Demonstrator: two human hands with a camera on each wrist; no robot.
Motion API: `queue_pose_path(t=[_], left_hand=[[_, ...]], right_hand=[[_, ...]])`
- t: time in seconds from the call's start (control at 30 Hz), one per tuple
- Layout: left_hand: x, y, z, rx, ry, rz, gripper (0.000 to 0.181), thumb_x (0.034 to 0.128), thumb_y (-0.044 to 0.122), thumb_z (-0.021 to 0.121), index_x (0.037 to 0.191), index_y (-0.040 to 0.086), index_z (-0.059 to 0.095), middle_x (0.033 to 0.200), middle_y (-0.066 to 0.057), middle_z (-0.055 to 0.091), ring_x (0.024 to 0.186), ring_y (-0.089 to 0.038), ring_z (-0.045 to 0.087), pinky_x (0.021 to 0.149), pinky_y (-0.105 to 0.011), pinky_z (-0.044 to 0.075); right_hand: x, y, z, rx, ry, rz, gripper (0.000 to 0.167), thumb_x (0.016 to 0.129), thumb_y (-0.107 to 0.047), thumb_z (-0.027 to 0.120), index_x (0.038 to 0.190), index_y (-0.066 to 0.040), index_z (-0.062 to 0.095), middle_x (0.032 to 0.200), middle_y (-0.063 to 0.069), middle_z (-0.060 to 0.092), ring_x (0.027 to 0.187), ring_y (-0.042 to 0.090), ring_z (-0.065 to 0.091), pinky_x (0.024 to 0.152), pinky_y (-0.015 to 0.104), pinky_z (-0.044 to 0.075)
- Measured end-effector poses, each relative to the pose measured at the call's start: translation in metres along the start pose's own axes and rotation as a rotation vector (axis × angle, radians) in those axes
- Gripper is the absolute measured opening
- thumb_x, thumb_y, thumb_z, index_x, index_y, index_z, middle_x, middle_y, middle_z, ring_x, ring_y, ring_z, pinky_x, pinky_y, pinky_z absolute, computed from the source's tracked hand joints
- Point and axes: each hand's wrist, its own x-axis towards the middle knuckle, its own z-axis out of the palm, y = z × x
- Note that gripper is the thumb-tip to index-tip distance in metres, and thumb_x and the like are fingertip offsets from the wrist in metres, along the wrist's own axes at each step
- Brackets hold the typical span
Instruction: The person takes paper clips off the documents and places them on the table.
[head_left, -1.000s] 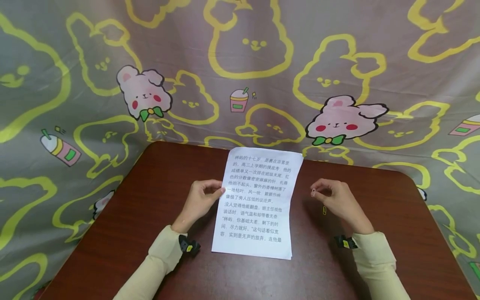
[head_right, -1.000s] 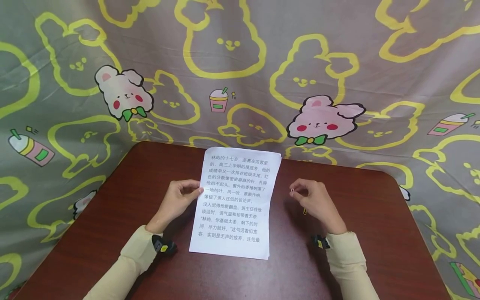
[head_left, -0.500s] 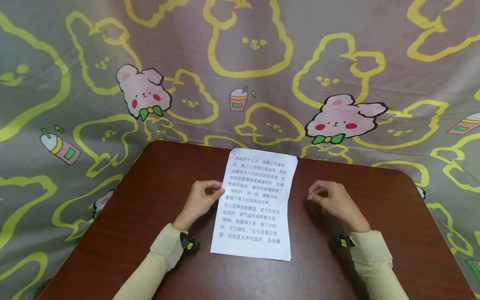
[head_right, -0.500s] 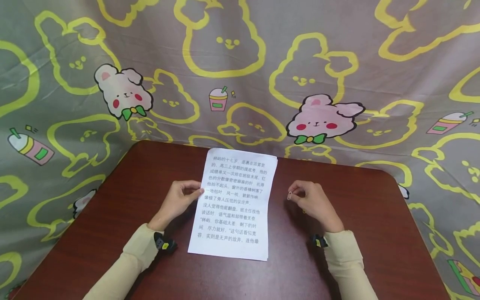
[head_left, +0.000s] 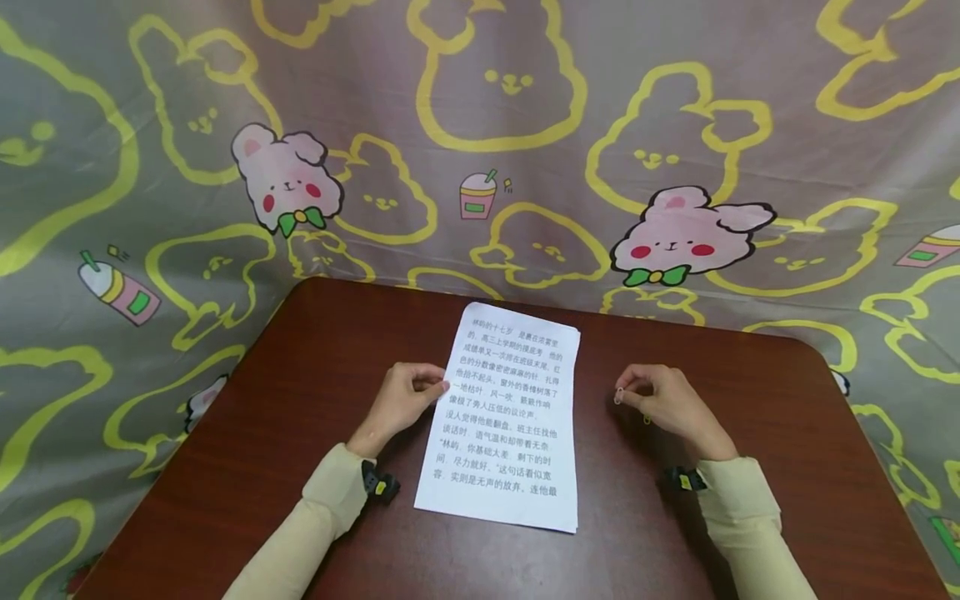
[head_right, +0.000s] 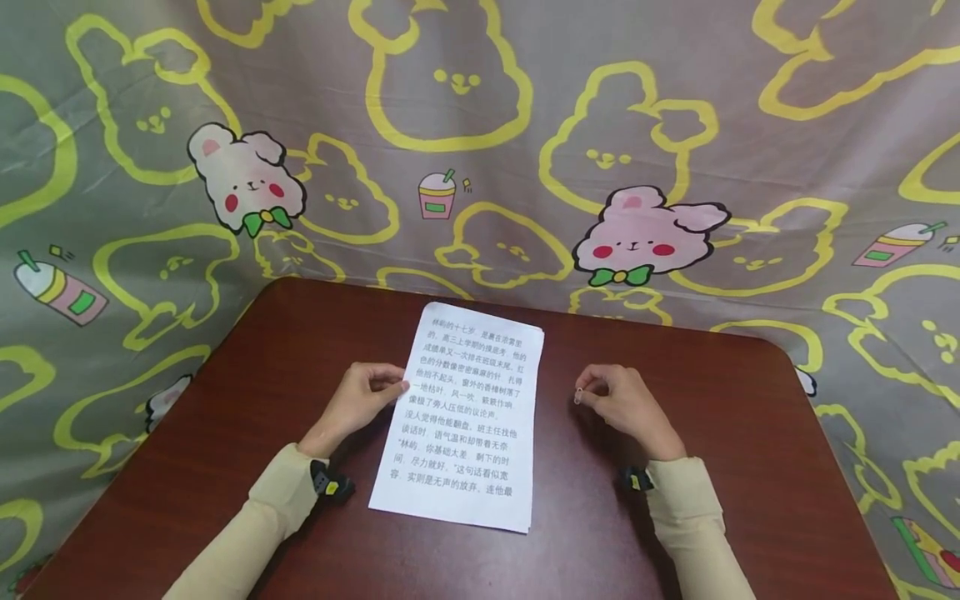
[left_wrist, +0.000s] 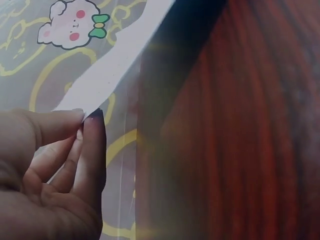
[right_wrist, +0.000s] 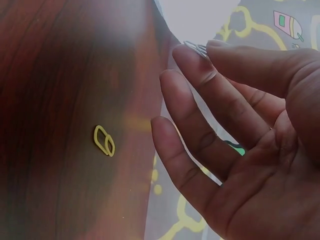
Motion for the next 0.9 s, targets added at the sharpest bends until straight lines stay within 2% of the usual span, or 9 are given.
queue_pose_path(t=[0.23,0.47,0.7,0.9], left_hand=[[0.001,-0.003,0.0,0.016,-0.011,-0.042,0.017,0.0958,0.007,0.074,0.111,0.0,0.078,0.104,-0.015,0.079,0.085,-0.017,0.076,0.07,-0.025,0.06],[0.002,-0.004,0.0,0.033,-0.021,-0.09,0.018,0.0943,0.007,0.076,0.111,0.0,0.078,0.103,-0.016,0.08,0.088,-0.02,0.078,0.073,-0.031,0.063],[0.003,-0.007,0.001,0.01,-0.042,-0.121,0.02,0.0946,0.005,0.074,0.113,-0.003,0.077,0.102,-0.018,0.079,0.086,-0.021,0.078,0.072,-0.032,0.064],[0.004,-0.009,0.001,0.001,-0.056,-0.148,0.023,0.0962,0.005,0.072,0.117,-0.005,0.075,0.104,-0.019,0.079,0.087,-0.021,0.078,0.073,-0.032,0.065]], right_hand=[[0.002,0.004,0.0,-0.033,-0.021,0.009,0.004,0.094,-0.009,0.075,0.094,-0.006,0.072,0.085,0.009,0.076,0.071,0.016,0.062,0.059,0.026,0.051],[0.003,0.006,0.003,-0.033,-0.039,0.02,0.007,0.094,-0.006,0.074,0.09,-0.011,0.071,0.084,0.007,0.074,0.067,0.014,0.058,0.058,0.026,0.049],[0.005,0.008,0.008,-0.07,-0.041,0.021,0.011,0.092,-0.005,0.075,0.085,-0.014,0.071,0.079,0.0,0.073,0.071,0.013,0.056,0.062,0.025,0.043],[0.006,0.011,0.007,-0.082,-0.053,0.018,0.011,0.092,-0.004,0.073,0.085,-0.012,0.072,0.079,0.0,0.074,0.072,0.012,0.058,0.064,0.026,0.044]])
